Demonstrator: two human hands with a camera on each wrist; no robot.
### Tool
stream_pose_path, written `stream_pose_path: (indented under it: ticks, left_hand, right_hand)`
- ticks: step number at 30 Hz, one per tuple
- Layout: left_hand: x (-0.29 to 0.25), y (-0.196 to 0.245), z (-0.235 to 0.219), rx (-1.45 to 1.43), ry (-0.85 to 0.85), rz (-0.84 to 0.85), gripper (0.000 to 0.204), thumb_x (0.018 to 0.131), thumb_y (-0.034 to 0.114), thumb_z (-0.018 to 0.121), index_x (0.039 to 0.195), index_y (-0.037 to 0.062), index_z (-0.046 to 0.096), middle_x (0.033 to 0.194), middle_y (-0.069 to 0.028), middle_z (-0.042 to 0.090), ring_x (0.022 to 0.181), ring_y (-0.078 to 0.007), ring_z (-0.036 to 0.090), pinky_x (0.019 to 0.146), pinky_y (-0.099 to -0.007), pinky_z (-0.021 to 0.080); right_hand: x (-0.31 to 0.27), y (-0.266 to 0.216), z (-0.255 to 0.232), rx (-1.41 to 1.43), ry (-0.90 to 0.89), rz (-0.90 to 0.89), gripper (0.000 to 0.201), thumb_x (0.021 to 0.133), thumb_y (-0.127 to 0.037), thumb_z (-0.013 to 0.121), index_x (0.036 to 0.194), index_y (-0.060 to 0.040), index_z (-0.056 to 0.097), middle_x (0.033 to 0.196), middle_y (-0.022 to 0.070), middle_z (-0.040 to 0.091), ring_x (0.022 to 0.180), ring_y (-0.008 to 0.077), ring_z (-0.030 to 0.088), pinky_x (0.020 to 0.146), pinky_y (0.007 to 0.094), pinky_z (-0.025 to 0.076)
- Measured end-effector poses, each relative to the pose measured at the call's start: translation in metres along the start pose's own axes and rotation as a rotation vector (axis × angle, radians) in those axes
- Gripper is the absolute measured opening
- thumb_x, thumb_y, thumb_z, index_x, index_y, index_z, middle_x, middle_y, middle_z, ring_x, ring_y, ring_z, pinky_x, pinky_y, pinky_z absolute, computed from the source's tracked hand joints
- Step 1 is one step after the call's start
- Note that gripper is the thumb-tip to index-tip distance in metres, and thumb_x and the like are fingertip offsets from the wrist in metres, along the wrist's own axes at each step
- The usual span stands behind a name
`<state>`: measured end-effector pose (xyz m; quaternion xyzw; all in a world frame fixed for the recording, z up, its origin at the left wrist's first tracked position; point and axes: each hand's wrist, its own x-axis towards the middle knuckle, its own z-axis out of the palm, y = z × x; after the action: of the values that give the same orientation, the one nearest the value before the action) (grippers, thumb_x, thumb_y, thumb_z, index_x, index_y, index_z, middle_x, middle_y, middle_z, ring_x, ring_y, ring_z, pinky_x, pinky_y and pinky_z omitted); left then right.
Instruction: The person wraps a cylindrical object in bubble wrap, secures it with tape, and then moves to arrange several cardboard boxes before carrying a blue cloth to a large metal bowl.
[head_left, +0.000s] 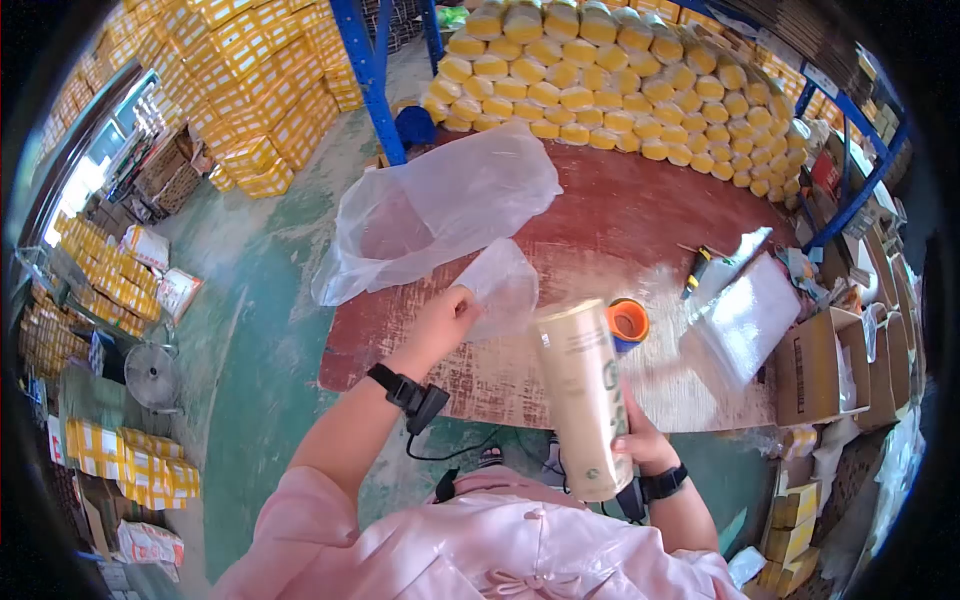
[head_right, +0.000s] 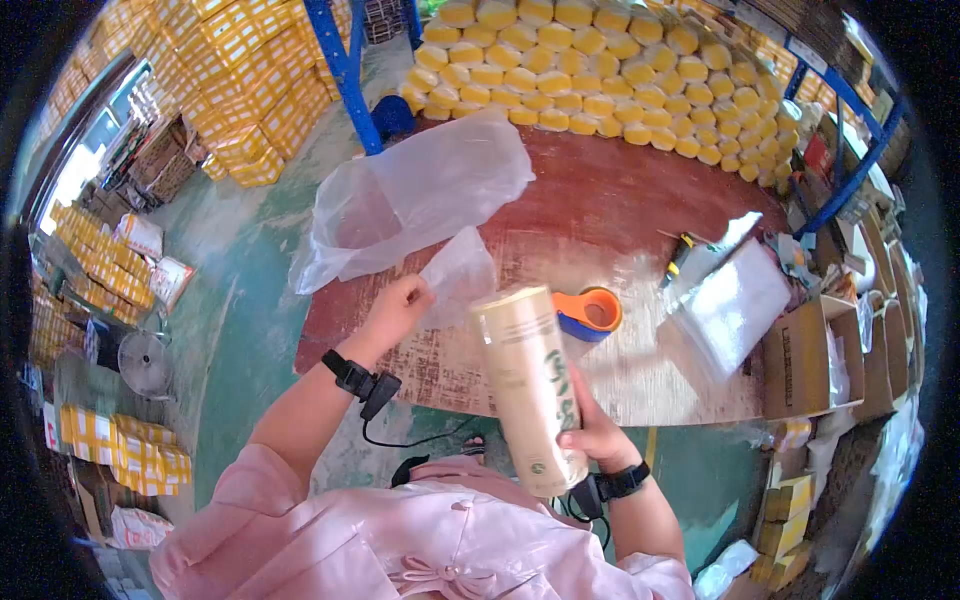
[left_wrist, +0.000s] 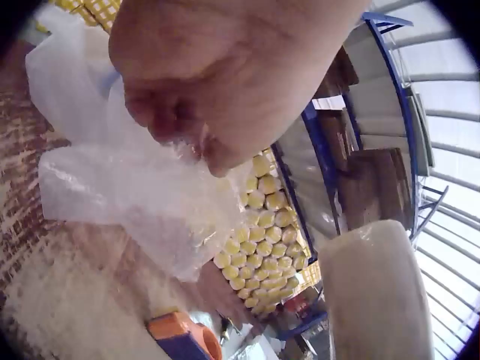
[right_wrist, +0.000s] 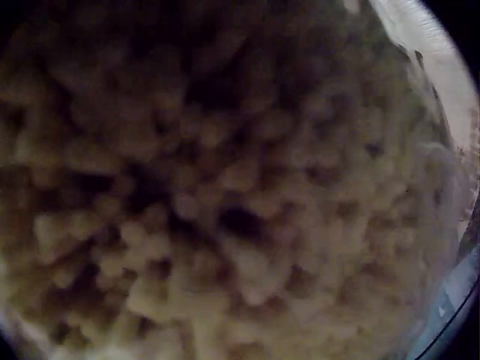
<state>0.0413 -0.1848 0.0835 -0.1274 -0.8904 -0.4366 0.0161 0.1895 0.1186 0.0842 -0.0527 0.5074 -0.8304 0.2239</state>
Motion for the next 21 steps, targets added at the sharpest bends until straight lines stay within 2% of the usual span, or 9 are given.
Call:
stream_pose_path:
  ticks: [5, 8, 10, 11, 13, 14, 16, 20, 21]
  left_hand:
    - [-0.009, 0.037, 0.009, -0.066, -0.116, -0.002, 0.017, 0.086, 0.017, 0.053, 0.084, 0.001, 0.051, 0.07, -0.0146, 0.052, 0.064, -0.0282, 0.052, 0.061, -0.0362, 0.042]
    - [-0.01, 0.045, 0.009, -0.045, -0.135, 0.11, 0.015, 0.086, 0.015, 0.05, 0.08, 0.0008, 0.049, 0.071, -0.0143, 0.05, 0.068, -0.0286, 0.051, 0.064, -0.0377, 0.041]
    - [-0.004, 0.045, 0.01, 0.196, -0.162, 0.435, 0.015, 0.084, 0.019, 0.052, 0.079, 0.0048, 0.052, 0.077, -0.0093, 0.053, 0.077, -0.0265, 0.053, 0.068, -0.038, 0.041]
    - [-0.003, 0.046, 0.013, 0.195, -0.164, 0.433, 0.015, 0.084, 0.019, 0.052, 0.079, 0.0048, 0.052, 0.077, -0.0093, 0.053, 0.077, -0.0265, 0.053, 0.068, -0.038, 0.041]
    - [-0.003, 0.067, 0.019, 0.534, -0.226, 0.736, 0.009, 0.076, 0.018, 0.055, 0.075, 0.0097, 0.053, 0.076, -0.0054, 0.052, 0.081, -0.0237, 0.051, 0.071, -0.0359, 0.04]
    - [-0.006, 0.07, 0.026, 0.533, -0.228, 0.73, 0.009, 0.076, 0.018, 0.055, 0.075, 0.0097, 0.053, 0.076, -0.0054, 0.052, 0.081, -0.0237, 0.051, 0.071, -0.0359, 0.04]
    - [-0.016, 0.074, 0.039, 0.59, -0.297, 0.91, 0.007, 0.069, 0.019, 0.055, 0.072, 0.0137, 0.052, 0.074, -0.0025, 0.052, 0.079, -0.0223, 0.051, 0.07, -0.0363, 0.04]
    - [-0.036, 0.039, 0.023, 0.656, -0.148, 0.694, 0.008, 0.07, 0.019, 0.055, 0.074, 0.0123, 0.053, 0.074, -0.0033, 0.052, 0.081, -0.0217, 0.051, 0.072, -0.0353, 0.039]
    - [-0.043, 0.016, 0.024, 0.626, -0.074, 0.553, 0.008, 0.07, 0.018, 0.055, 0.074, 0.0119, 0.053, 0.074, -0.0031, 0.052, 0.082, -0.0213, 0.052, 0.073, -0.0349, 0.039]
  right_hand:
    - [0.023, 0.0, -0.002, -0.153, -0.113, 0.09, 0.113, 0.058, -0.029, 0.08, 0.141, -0.0037, 0.009, 0.139, 0.0078, 0.028, 0.128, 0.0178, 0.027, 0.105, 0.0299, 0.019]
    - [0.037, 0.001, -0.004, -0.215, -0.172, 0.106, 0.112, 0.058, -0.026, 0.081, 0.141, -0.0035, 0.009, 0.138, 0.0086, 0.028, 0.128, 0.0181, 0.026, 0.105, 0.0301, 0.019]
    - [0.043, 0.005, -0.01, -0.284, -0.202, 0.111, 0.113, 0.058, -0.027, 0.081, 0.141, -0.0032, 0.009, 0.138, 0.0094, 0.028, 0.128, 0.0184, 0.025, 0.106, 0.0304, 0.018]
    - [0.046, 0.009, -0.013, -0.361, -0.217, 0.115, 0.112, 0.058, -0.024, 0.08, 0.141, -0.0028, 0.009, 0.138, 0.0095, 0.029, 0.128, 0.0189, 0.026, 0.105, 0.0302, 0.019]
    - [0.052, 0.012, -0.016, -0.435, -0.235, 0.126, 0.11, 0.059, -0.02, 0.08, 0.141, -0.0024, 0.008, 0.137, 0.0097, 0.029, 0.128, 0.0193, 0.026, 0.105, 0.03, 0.02]
    - [0.056, 0.014, -0.014, -0.462, -0.212, 0.154, 0.109, 0.059, -0.018, 0.079, 0.141, -0.0022, 0.009, 0.137, 0.0097, 0.03, 0.127, 0.0195, 0.028, 0.105, 0.0299, 0.021]
    - [0.063, 0.02, -0.015, -0.492, -0.192, 0.181, 0.108, 0.059, -0.016, 0.078, 0.141, -0.002, 0.009, 0.136, 0.0098, 0.031, 0.126, 0.0197, 0.029, 0.104, 0.0299, 0.023]
    - [0.069, 0.034, -0.013, -0.274, -0.088, 0.135, 0.108, 0.06, -0.017, 0.077, 0.141, -0.002, 0.008, 0.134, 0.0114, 0.034, 0.124, 0.0199, 0.033, 0.104, 0.0305, 0.024]
    - [0.07, 0.034, -0.01, -0.166, -0.04, 0.128, 0.107, 0.06, -0.017, 0.077, 0.141, -0.0019, 0.008, 0.133, 0.0121, 0.035, 0.124, 0.0201, 0.033, 0.104, 0.0308, 0.024]
